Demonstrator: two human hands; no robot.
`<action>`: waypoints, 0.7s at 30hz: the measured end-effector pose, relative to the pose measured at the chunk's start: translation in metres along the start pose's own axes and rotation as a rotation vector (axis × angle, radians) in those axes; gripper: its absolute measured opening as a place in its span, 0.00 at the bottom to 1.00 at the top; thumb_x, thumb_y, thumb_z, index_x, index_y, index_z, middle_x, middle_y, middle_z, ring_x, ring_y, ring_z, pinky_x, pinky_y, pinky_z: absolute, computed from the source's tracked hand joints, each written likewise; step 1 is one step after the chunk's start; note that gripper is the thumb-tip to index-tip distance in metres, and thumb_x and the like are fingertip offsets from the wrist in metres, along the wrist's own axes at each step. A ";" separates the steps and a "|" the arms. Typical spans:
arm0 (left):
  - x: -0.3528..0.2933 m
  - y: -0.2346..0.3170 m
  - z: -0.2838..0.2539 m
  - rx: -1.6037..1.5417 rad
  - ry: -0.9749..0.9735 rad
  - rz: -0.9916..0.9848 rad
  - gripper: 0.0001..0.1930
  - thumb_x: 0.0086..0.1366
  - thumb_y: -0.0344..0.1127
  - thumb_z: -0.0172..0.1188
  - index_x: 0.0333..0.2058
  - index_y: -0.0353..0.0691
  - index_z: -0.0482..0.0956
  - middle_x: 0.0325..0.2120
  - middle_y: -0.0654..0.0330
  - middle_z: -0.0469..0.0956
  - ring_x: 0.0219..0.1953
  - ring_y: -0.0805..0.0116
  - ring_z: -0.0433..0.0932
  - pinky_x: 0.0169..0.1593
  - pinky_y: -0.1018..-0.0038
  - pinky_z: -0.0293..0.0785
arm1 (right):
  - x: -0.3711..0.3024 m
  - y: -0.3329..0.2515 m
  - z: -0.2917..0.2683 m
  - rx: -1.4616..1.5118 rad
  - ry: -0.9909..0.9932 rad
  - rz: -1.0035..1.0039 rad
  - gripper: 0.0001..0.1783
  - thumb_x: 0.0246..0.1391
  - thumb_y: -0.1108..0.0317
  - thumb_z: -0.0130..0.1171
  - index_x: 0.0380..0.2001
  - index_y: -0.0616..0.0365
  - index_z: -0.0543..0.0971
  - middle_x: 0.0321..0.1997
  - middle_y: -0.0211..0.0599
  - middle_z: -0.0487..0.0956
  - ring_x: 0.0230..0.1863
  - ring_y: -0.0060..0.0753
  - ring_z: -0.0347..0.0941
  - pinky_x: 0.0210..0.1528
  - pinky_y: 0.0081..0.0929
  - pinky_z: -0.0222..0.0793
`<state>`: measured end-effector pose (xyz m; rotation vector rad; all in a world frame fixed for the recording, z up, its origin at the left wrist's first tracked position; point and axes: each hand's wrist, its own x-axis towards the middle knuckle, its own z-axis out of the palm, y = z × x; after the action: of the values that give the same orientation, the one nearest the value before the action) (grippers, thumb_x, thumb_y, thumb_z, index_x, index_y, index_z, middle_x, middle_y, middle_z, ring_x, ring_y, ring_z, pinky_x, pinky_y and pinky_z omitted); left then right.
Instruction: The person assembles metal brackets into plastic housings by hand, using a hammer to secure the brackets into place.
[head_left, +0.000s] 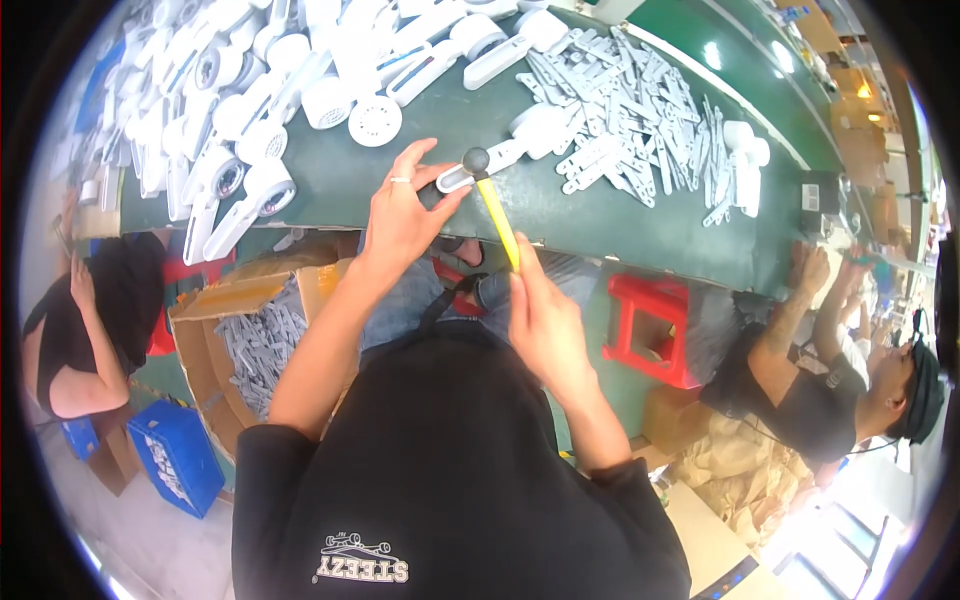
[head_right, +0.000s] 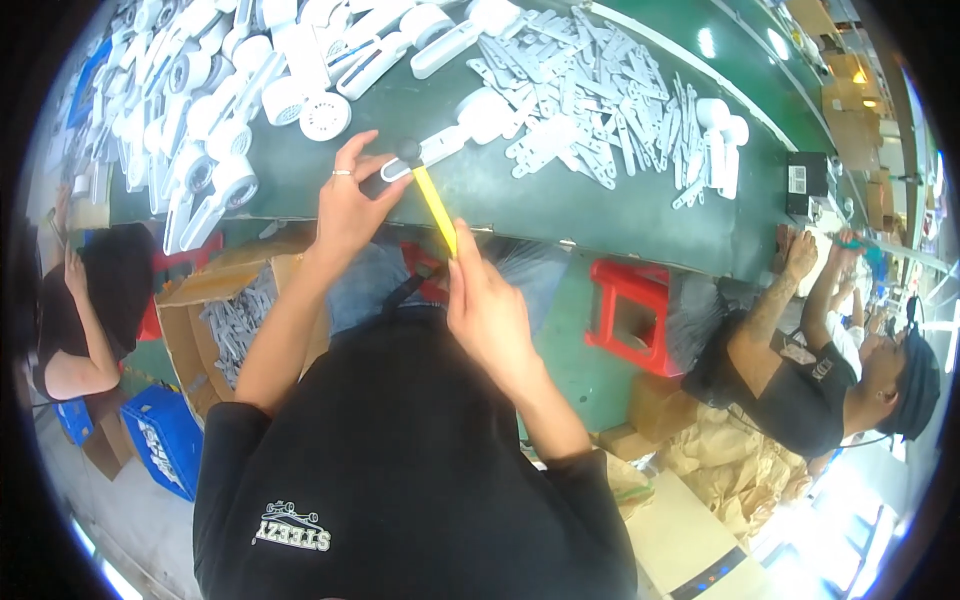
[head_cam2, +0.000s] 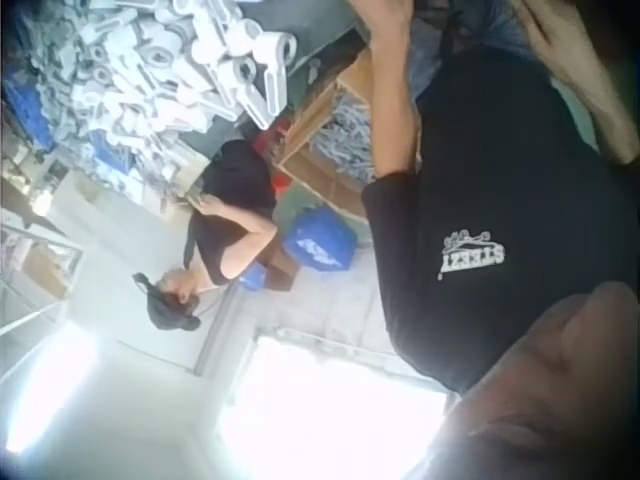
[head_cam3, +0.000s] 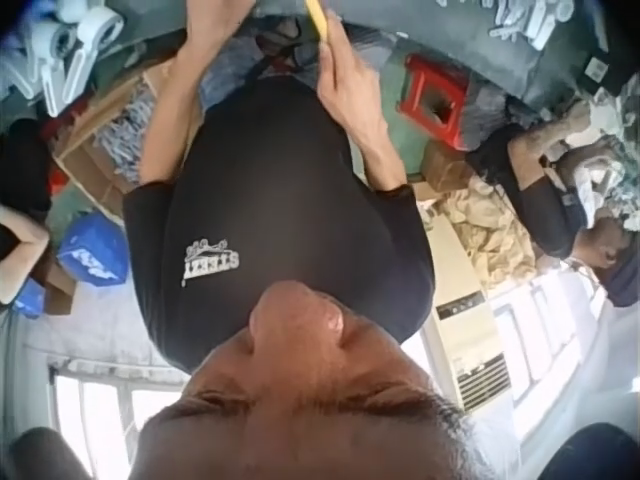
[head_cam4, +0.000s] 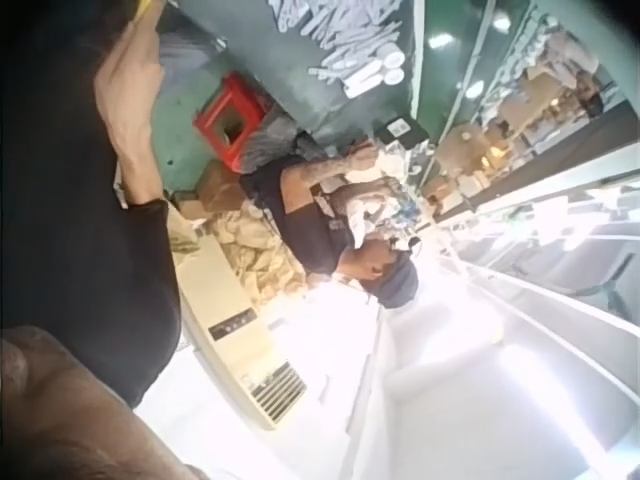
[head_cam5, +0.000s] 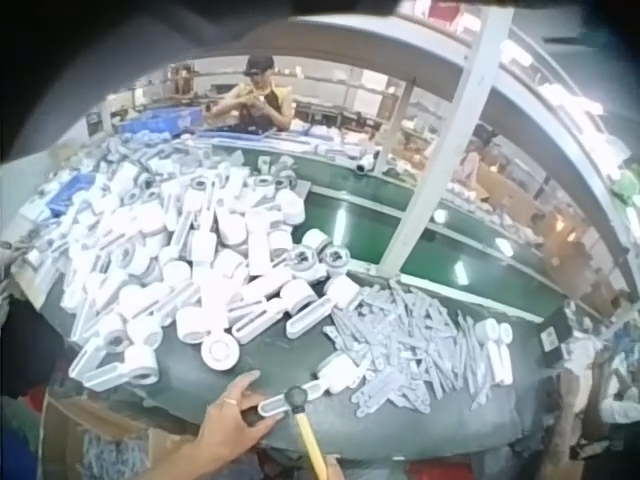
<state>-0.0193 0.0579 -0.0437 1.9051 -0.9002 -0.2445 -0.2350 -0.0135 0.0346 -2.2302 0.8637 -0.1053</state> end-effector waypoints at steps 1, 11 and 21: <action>0.000 0.004 0.000 -0.018 -0.018 -0.075 0.35 0.62 0.38 0.76 0.65 0.39 0.70 0.47 0.57 0.89 0.56 0.51 0.82 0.59 0.62 0.77 | -0.001 0.006 0.001 0.000 0.017 0.001 0.27 0.74 0.69 0.52 0.73 0.56 0.67 0.53 0.61 0.84 0.49 0.64 0.84 0.49 0.48 0.78; 0.014 0.030 -0.018 -0.094 -0.021 -0.023 0.21 0.65 0.30 0.70 0.57 0.49 0.87 0.37 0.54 0.88 0.31 0.71 0.80 0.38 0.73 0.78 | 0.045 0.076 -0.051 0.639 0.353 0.199 0.26 0.79 0.60 0.46 0.75 0.51 0.67 0.24 0.23 0.70 0.21 0.13 0.63 0.22 0.19 0.62; 0.095 0.071 -0.091 -0.295 -0.007 -0.349 0.19 0.73 0.37 0.66 0.60 0.44 0.85 0.38 0.61 0.87 0.32 0.83 0.75 0.36 0.78 0.72 | 0.064 0.125 -0.038 0.887 0.410 0.175 0.27 0.79 0.63 0.45 0.77 0.51 0.64 0.25 0.22 0.68 0.17 0.12 0.59 0.17 0.18 0.58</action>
<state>0.0610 0.0383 0.0814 1.7727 -0.4980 -0.5608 -0.2665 -0.1389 -0.0317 -1.3089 0.9687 -0.7310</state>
